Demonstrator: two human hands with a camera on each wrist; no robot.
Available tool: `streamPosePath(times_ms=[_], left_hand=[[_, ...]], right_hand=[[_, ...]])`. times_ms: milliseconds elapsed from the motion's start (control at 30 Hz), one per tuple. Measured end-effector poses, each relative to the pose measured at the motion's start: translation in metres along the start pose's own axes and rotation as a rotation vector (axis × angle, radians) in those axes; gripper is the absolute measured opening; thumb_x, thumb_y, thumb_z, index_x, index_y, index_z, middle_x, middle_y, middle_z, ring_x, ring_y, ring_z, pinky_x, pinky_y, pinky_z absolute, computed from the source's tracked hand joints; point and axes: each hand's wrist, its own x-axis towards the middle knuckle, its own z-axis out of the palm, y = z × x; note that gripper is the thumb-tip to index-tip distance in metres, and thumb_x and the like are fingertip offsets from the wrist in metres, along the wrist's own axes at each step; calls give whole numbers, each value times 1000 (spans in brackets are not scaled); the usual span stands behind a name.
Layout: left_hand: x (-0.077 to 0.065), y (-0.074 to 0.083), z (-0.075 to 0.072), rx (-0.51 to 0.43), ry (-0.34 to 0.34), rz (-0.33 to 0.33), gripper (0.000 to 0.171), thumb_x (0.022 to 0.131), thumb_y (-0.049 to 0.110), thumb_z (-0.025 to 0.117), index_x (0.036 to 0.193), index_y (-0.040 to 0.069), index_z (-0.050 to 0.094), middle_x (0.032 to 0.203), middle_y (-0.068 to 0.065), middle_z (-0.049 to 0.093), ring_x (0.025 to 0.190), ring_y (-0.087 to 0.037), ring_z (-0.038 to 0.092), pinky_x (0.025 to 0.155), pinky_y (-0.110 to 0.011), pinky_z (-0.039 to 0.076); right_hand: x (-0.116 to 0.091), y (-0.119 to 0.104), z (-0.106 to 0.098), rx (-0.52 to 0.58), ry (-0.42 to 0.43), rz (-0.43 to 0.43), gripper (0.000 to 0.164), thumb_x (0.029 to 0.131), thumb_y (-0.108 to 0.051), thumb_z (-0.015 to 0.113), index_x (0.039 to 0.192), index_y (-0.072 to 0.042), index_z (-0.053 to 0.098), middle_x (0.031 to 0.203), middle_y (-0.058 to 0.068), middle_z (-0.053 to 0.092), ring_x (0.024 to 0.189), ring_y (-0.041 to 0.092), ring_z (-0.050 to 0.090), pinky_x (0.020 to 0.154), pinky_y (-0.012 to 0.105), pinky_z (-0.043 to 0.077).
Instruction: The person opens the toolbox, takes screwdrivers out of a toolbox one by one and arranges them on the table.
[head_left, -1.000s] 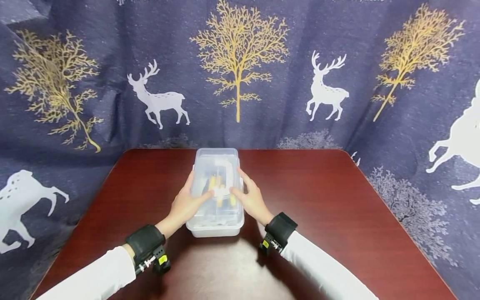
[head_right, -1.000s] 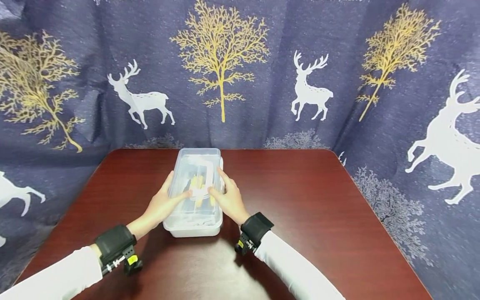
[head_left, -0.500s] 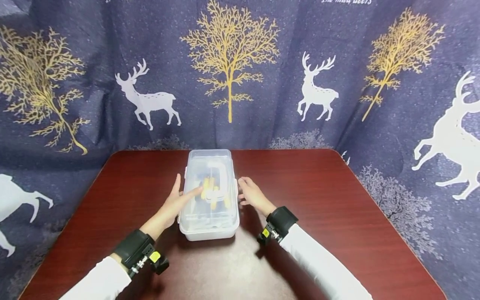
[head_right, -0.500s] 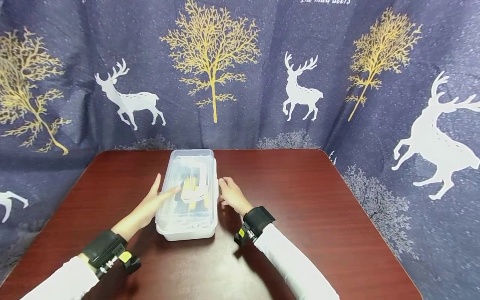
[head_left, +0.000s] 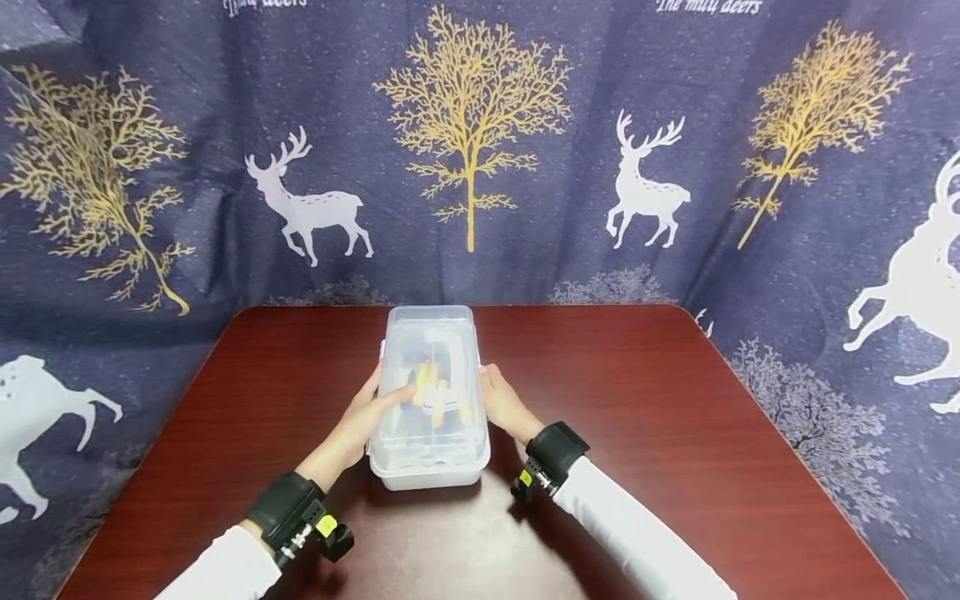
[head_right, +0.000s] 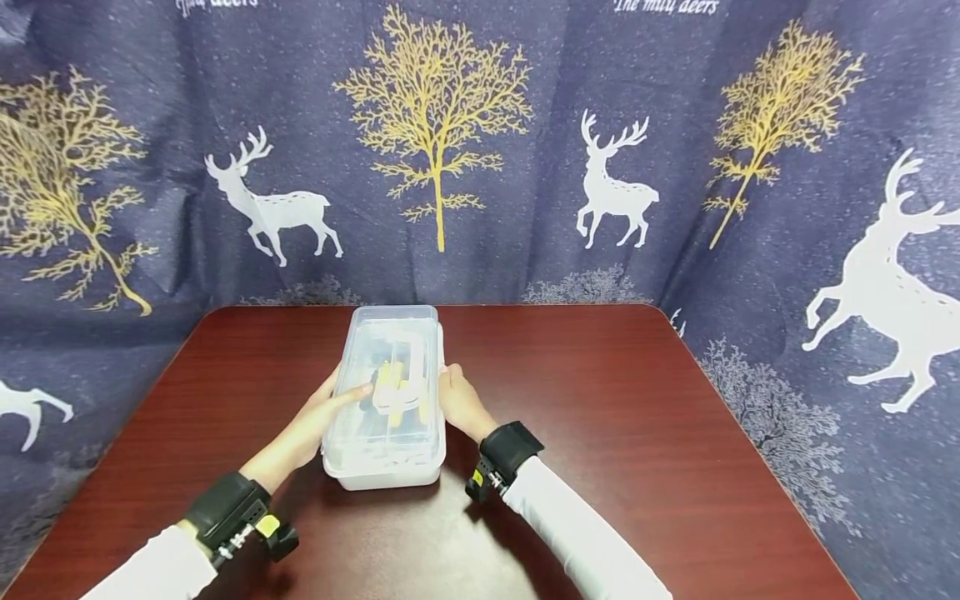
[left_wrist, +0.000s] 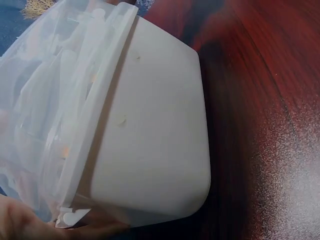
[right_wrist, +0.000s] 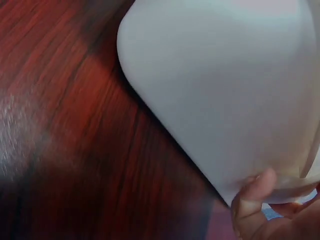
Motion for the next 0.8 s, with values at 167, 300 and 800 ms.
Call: streamPosePath(times_ms=[167,300,800], left_hand=[[0,-2,0,-9,-1,2,85,89,44,63,153,40,7,160,-3,24,136,-29,42,108,-43,39],[1,-3,1,-19,-9,-8,84,90,45,62,153,40,7,157,-4,29,130,-28,48,100,-38,46],[0,-3,1,-9,9,1,84,90,44,62,153,39,7,157,-8,29,126,-26,50,97,-36,47]], right_hand=[[-26,-78,-26,-179,-19,129,52,105,-41,20,119,2,46,102,17,57,89,26,58,76,36,48],[-43,-117,-39,-229,-52,139,51,106,-40,22,118,3,49,98,12,55,82,21,55,72,32,46],[-33,-108,-57,51,-105,306,41,99,-30,47,119,3,61,97,16,65,70,18,67,61,33,60]])
